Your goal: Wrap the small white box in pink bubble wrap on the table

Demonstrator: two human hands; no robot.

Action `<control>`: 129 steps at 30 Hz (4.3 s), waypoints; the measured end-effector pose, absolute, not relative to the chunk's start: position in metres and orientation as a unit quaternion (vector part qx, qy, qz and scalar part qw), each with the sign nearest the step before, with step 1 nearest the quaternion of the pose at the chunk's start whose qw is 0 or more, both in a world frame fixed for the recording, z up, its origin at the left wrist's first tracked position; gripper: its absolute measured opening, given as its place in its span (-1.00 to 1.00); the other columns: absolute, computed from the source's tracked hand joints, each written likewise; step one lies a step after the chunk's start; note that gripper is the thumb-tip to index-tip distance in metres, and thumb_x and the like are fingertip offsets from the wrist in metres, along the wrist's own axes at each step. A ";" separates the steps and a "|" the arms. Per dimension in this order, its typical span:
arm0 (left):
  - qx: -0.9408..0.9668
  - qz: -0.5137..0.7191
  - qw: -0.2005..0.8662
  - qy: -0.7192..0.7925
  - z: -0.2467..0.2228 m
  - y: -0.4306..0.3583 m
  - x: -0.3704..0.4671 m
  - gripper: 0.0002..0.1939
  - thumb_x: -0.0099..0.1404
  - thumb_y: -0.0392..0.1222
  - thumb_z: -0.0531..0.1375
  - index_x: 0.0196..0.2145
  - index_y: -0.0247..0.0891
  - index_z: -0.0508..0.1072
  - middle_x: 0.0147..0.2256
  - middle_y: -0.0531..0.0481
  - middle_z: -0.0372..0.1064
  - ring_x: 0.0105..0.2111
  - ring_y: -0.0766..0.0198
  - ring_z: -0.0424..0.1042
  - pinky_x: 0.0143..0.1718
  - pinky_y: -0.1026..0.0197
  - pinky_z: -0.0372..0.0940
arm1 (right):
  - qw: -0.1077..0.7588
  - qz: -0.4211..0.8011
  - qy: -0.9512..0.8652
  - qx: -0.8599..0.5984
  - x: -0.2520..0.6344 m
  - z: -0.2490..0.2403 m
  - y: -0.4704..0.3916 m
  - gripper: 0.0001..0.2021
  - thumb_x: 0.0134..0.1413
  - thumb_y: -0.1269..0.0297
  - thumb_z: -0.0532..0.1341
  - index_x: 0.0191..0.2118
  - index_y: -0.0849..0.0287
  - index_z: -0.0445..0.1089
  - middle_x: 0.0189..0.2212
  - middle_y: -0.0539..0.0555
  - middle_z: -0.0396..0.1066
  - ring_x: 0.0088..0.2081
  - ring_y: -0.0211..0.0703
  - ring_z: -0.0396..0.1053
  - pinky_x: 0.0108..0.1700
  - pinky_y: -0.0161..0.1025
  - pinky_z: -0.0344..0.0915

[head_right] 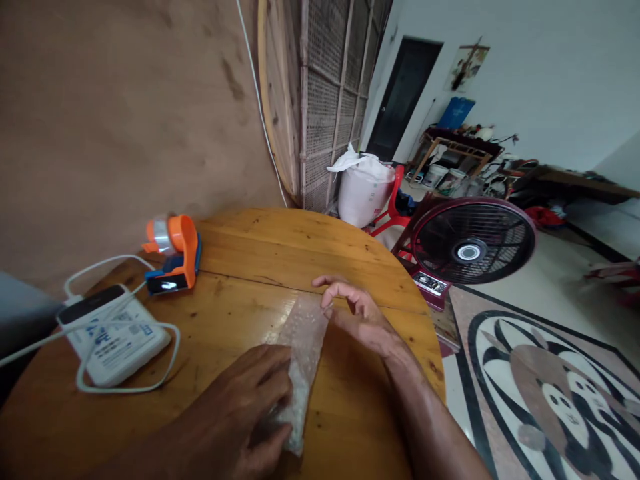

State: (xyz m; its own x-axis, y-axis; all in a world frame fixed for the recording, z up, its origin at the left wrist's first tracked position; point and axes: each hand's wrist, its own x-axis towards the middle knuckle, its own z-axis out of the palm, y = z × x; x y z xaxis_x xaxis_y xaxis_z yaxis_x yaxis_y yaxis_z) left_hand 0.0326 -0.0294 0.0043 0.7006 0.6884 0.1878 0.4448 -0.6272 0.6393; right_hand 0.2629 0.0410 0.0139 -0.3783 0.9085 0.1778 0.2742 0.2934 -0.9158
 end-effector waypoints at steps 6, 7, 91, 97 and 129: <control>0.878 0.218 0.279 0.322 0.006 -0.031 0.032 -0.90 0.04 -0.37 0.12 -0.42 -0.27 0.28 -0.24 -0.07 0.31 -0.18 0.12 0.26 -0.13 0.03 0.24 | 0.355 0.442 -0.735 -0.371 0.264 0.017 0.040 -0.89 0.14 0.22 0.22 -0.34 0.12 0.35 -0.22 0.08 0.43 0.09 -0.01 0.25 0.13 -0.04 0.11; 0.878 0.220 0.277 0.323 0.005 -0.031 0.032 -0.90 0.04 -0.38 0.12 -0.42 -0.27 0.28 -0.24 -0.07 0.31 -0.17 0.13 0.26 -0.13 0.03 0.24 | 0.353 0.441 -0.734 -0.376 0.264 0.016 0.040 -0.89 0.15 0.21 0.22 -0.34 0.12 0.36 -0.26 0.07 0.43 0.05 -0.03 0.28 0.10 -0.06 0.14; 0.900 0.256 0.199 0.291 0.005 -0.031 0.031 -0.92 0.11 -0.36 0.11 -0.39 -0.25 0.33 -0.27 -0.07 0.38 -0.18 0.10 0.33 -0.08 -0.04 0.27 | 0.400 0.480 -0.575 -0.527 0.229 -0.030 0.043 -0.45 -0.08 0.31 0.24 0.09 0.17 0.15 -0.41 -0.06 0.28 -0.44 -0.29 0.23 -0.39 -0.31 0.17; 0.905 0.249 0.190 0.288 0.006 -0.032 0.029 -0.96 0.18 -0.34 0.12 -0.38 -0.25 0.33 -0.18 -0.08 0.39 -0.12 0.07 0.32 -0.05 -0.06 0.25 | 0.410 0.456 -0.574 -0.543 0.226 -0.034 0.045 -0.49 -0.08 0.32 0.21 0.06 0.18 0.18 -0.41 -0.05 0.28 -0.43 -0.27 0.24 -0.38 -0.30 0.19; 0.882 0.278 0.105 0.366 -0.009 -0.061 0.035 -0.84 0.34 -0.29 0.05 -0.35 -0.27 0.41 -0.10 -0.13 0.33 -0.11 0.11 0.25 -0.03 -0.03 0.24 | 0.512 0.469 -0.583 -0.422 0.203 0.019 -0.010 -0.50 -0.16 0.33 0.27 -0.02 0.10 0.18 -0.44 -0.13 0.19 -0.48 -0.37 0.16 -0.45 -0.38 0.13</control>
State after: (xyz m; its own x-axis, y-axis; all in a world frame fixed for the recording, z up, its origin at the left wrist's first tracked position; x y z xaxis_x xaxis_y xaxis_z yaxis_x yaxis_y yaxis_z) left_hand 0.0354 -0.0615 -0.0086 0.5773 0.7039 0.4137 0.5869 -0.7100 0.3891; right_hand 0.2027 -0.0096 0.0189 -0.1190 0.9723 0.2010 0.0122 0.2039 -0.9789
